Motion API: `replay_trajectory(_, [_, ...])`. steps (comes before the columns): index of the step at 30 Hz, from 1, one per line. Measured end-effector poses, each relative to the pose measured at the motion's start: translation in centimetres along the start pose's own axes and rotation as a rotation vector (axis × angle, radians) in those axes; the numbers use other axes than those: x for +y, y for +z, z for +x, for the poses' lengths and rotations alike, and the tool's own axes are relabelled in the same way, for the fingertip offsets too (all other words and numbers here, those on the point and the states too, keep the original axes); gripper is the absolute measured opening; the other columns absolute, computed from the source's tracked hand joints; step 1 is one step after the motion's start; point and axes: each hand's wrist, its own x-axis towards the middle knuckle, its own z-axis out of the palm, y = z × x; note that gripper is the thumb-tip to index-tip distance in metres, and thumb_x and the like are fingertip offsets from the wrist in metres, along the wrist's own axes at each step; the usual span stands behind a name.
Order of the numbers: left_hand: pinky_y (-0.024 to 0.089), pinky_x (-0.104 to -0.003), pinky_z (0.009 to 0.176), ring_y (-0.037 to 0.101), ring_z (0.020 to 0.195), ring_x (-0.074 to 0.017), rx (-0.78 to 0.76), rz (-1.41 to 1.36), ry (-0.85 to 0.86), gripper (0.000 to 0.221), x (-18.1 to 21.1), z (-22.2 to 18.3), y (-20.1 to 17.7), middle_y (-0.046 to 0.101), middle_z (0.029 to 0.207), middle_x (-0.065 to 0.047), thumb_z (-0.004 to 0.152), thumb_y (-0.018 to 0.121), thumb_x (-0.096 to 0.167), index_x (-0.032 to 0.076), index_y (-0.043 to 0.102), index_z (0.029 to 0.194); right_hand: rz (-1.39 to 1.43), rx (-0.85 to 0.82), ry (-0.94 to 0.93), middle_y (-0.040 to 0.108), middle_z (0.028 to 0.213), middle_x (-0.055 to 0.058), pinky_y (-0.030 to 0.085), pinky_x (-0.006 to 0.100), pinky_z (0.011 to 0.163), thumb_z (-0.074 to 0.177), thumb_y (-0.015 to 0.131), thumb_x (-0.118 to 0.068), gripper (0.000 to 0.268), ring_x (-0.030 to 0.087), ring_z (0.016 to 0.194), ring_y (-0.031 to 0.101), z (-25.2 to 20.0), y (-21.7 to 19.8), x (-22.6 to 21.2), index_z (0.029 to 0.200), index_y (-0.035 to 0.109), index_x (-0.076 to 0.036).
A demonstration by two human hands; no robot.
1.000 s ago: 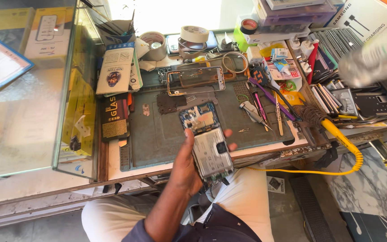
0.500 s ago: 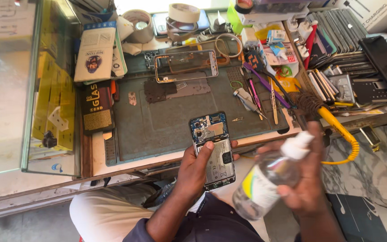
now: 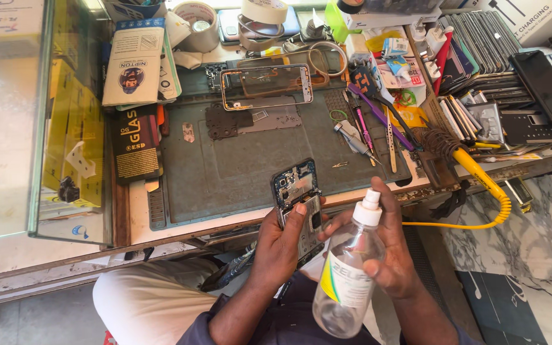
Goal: The person disassembles a smartphone on a cluttered workbench. They use a screwdriver to remove screws, a plastic pry tool to separate the screen, and tweezers to handle internal components. The person also applies a liquid from a bottle to the device's interior.
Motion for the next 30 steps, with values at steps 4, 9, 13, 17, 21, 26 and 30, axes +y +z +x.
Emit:
replay_trajectory(4, [0.052, -0.031, 0.094, 0.064, 0.105, -0.0136, 0.042, 0.096, 0.072, 0.036, 0.8, -0.5, 0.0, 0.071, 0.119, -0.008, 0.107, 0.048, 0.022, 0.003, 0.058, 0.135, -0.527, 0.014, -0.157, 0.061, 0.123, 0.021, 0.057, 0.045, 0.098, 0.08, 0.086, -0.027, 0.114, 0.031, 0.113, 0.067, -0.3, 0.4, -0.5, 0.166, 0.013, -0.014])
replay_trajectory(9, [0.051, -0.031, 0.094, 0.064, 0.105, -0.0163, 0.045, 0.371, 0.254, 0.033, 2.2, -1.1, 0.3, 0.067, 0.113, -0.01, 0.11, 0.049, 0.02, -0.001, 0.065, 0.13, -1.118, 0.066, -0.298, 0.066, 0.121, 0.018, 0.057, 0.042, 0.093, 0.07, 0.09, -0.029, 0.111, 0.031, 0.105, 0.072, 0.0, 2.4, -1.5, 0.158, 0.026, -0.008])
replay_trajectory(13, [0.052, -0.031, 0.093, 0.065, 0.105, -0.0165, 0.021, 0.37, 0.277, 0.034, 2.9, -1.4, 0.7, 0.065, 0.115, -0.01, 0.109, 0.05, 0.02, -0.002, 0.063, 0.131, -1.256, 0.06, -0.329, 0.063, 0.126, 0.024, 0.058, 0.044, 0.09, 0.068, 0.09, -0.032, 0.105, 0.04, 0.106, 0.071, 0.7, 3.9, -1.8, 0.152, 0.031, -0.009])
replay_trajectory(17, [0.052, -0.031, 0.089, 0.063, 0.099, -0.0172, 0.038, 0.392, 0.249, 0.033, 3.1, -1.6, 0.7, 0.065, 0.109, -0.011, 0.108, 0.051, 0.02, -0.002, 0.062, 0.13, -1.252, 0.008, -0.284, 0.065, 0.122, 0.021, 0.059, 0.044, 0.083, 0.068, 0.09, -0.032, 0.1, 0.038, 0.101, 0.071, 0.8, 4.3, -1.9, 0.148, 0.034, -0.009])
replay_trajectory(21, [0.053, -0.032, 0.088, 0.064, 0.099, -0.0179, 0.04, 0.436, 0.252, 0.03, 2.9, -1.5, 0.8, 0.065, 0.109, -0.012, 0.109, 0.051, 0.021, -0.002, 0.065, 0.122, -1.227, -0.003, -0.312, 0.065, 0.122, 0.021, 0.06, 0.044, 0.083, 0.068, 0.089, -0.031, 0.097, 0.037, 0.101, 0.072, 0.7, 4.4, -2.0, 0.147, 0.036, -0.01])
replay_trajectory(26, [0.052, -0.033, 0.089, 0.064, 0.103, -0.0182, 0.024, 0.441, 0.29, 0.031, 2.9, -1.5, 1.1, 0.064, 0.112, -0.012, 0.109, 0.051, 0.021, -0.003, 0.063, 0.124, -1.189, -0.013, -0.331, 0.067, 0.121, 0.019, 0.061, 0.043, 0.084, 0.073, 0.088, -0.03, 0.089, 0.035, 0.101, 0.073, 0.5, 4.1, -1.9, 0.145, 0.038, -0.011])
replay_trajectory(30, [0.052, -0.033, 0.085, 0.064, 0.097, -0.018, 0.026, 0.467, 0.25, 0.032, 2.8, -1.4, 0.9, 0.064, 0.106, -0.011, 0.108, 0.051, 0.022, -0.003, 0.063, 0.123, -1.194, 0.046, -0.252, 0.067, 0.12, 0.021, 0.06, 0.043, 0.083, 0.071, 0.088, -0.03, 0.094, 0.036, 0.099, 0.074, 0.3, 3.5, -2.1, 0.147, 0.037, -0.01])
